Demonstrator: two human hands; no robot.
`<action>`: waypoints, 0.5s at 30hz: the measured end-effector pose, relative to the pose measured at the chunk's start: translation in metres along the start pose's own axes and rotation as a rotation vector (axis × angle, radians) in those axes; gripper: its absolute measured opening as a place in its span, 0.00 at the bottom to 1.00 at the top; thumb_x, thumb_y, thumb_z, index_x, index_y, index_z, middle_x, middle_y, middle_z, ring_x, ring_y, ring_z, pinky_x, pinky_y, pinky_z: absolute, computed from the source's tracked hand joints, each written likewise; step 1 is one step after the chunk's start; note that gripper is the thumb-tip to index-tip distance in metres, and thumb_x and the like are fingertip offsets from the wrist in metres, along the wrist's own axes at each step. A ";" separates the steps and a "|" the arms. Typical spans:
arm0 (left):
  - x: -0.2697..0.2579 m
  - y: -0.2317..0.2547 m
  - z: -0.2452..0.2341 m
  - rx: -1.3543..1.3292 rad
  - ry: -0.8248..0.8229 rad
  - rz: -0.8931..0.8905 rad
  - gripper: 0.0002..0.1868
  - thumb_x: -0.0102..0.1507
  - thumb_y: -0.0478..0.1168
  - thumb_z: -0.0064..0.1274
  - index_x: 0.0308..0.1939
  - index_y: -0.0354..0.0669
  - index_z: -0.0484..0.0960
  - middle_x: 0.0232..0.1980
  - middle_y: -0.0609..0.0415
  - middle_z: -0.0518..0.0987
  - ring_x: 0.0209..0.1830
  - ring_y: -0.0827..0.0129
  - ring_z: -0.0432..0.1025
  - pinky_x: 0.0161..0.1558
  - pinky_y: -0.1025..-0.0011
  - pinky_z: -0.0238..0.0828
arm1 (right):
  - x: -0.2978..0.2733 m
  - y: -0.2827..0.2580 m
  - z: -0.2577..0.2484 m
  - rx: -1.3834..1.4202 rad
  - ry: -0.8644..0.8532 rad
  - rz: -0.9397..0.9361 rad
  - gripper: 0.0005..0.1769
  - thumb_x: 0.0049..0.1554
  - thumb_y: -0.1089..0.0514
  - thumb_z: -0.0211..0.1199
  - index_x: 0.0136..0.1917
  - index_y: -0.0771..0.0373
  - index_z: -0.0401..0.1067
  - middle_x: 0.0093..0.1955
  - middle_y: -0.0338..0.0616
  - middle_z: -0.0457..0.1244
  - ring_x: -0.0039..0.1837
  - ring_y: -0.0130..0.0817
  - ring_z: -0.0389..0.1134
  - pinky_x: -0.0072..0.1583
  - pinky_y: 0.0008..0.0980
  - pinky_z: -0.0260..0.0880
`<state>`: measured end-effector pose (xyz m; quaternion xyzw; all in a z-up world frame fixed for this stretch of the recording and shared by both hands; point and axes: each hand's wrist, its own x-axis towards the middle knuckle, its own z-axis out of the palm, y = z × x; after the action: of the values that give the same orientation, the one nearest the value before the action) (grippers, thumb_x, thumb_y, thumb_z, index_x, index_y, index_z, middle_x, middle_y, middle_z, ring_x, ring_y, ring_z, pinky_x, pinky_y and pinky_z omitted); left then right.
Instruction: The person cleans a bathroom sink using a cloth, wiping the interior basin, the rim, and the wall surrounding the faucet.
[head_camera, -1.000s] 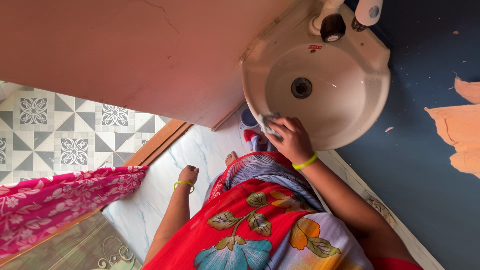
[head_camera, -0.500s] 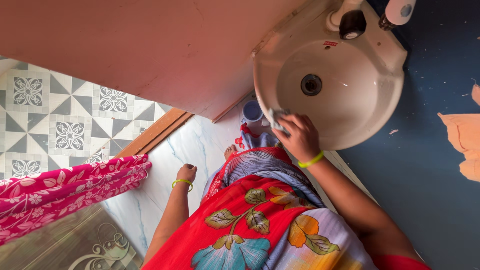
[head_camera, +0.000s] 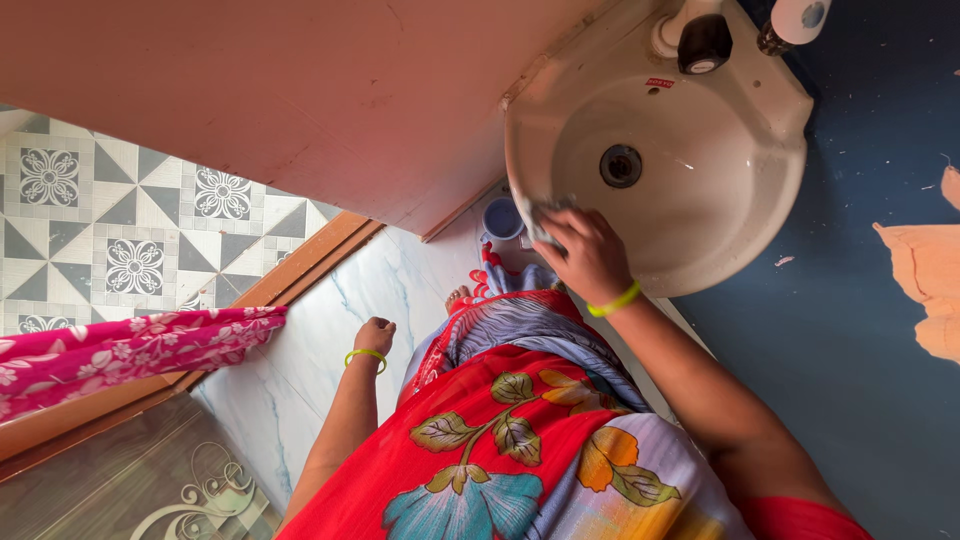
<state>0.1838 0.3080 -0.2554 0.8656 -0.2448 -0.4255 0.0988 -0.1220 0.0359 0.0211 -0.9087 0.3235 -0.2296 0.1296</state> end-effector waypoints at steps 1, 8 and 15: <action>0.001 0.000 -0.001 -0.003 0.005 -0.001 0.21 0.63 0.50 0.53 0.49 0.37 0.86 0.49 0.40 0.85 0.54 0.49 0.78 0.57 0.59 0.72 | -0.013 0.001 -0.007 -0.010 -0.027 0.001 0.16 0.56 0.51 0.72 0.55 0.60 0.79 0.55 0.38 0.68 0.55 0.41 0.68 0.59 0.39 0.70; -0.002 -0.005 -0.005 0.010 0.015 -0.037 0.21 0.63 0.50 0.53 0.49 0.37 0.85 0.50 0.40 0.84 0.54 0.49 0.78 0.58 0.59 0.72 | -0.049 0.008 -0.027 -0.075 -0.035 -0.007 0.13 0.54 0.54 0.72 0.51 0.60 0.79 0.53 0.39 0.68 0.53 0.41 0.69 0.56 0.39 0.71; -0.009 -0.007 -0.001 -0.020 0.023 -0.050 0.21 0.63 0.50 0.53 0.49 0.37 0.85 0.49 0.40 0.85 0.53 0.49 0.78 0.57 0.59 0.72 | 0.022 -0.001 0.024 -0.066 0.062 0.017 0.14 0.55 0.51 0.72 0.51 0.60 0.79 0.51 0.42 0.67 0.53 0.45 0.67 0.56 0.42 0.70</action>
<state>0.1827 0.3187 -0.2513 0.8752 -0.2178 -0.4203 0.0995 -0.0940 0.0242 0.0082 -0.9023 0.3425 -0.2456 0.0912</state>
